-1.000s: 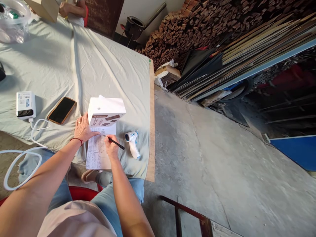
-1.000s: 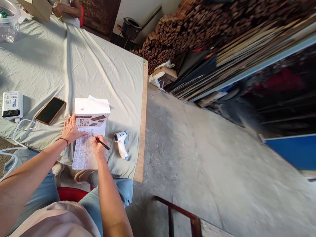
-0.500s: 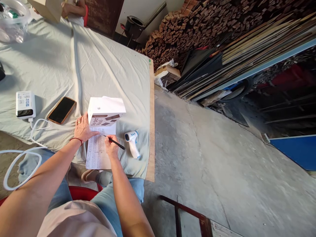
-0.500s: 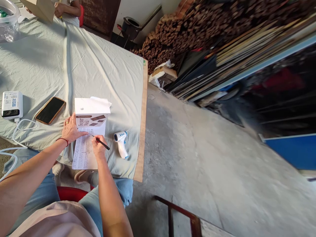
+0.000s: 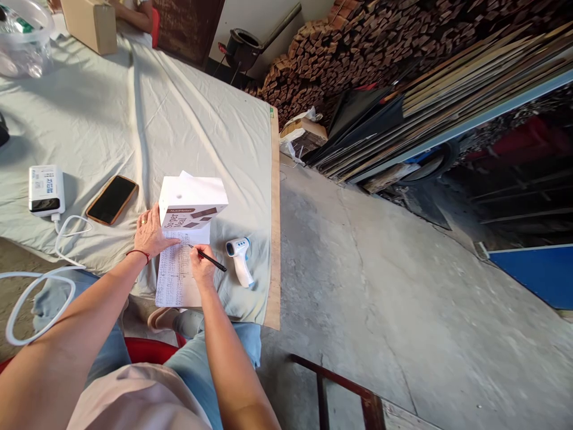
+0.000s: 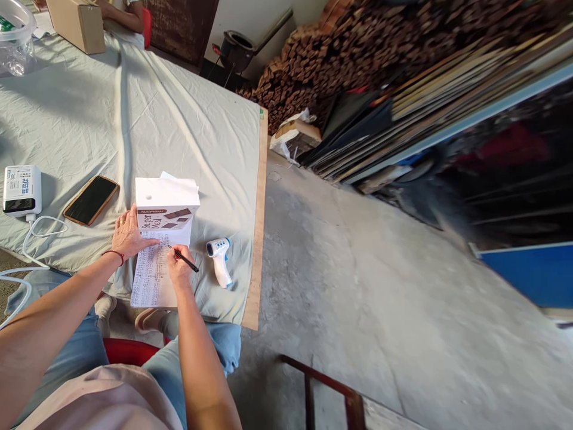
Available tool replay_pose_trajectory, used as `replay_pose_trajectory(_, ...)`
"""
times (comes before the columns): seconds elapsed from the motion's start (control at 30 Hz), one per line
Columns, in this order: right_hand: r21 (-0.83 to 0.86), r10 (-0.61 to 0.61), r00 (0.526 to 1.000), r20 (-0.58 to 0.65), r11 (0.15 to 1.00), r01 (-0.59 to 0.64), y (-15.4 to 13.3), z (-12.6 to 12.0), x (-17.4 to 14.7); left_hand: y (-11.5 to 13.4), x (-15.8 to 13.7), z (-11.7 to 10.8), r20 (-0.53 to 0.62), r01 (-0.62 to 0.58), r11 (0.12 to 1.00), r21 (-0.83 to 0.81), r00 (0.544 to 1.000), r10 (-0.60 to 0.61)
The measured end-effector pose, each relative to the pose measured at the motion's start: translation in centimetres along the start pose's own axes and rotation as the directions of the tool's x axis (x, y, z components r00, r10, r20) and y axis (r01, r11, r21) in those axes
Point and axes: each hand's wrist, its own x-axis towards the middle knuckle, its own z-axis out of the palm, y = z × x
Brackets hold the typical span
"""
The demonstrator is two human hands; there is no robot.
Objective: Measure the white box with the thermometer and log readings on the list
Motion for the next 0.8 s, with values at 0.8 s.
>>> replay_pose_trajectory(0.8, -0.153, -0.158, 0.971, -0.178, 0.980, 0.131, -0.4, -1.0, -0.4, -0.9, 0.1, 0.0, -0.014, -0.036, 0.993, -0.112, 0.999, 0.034)
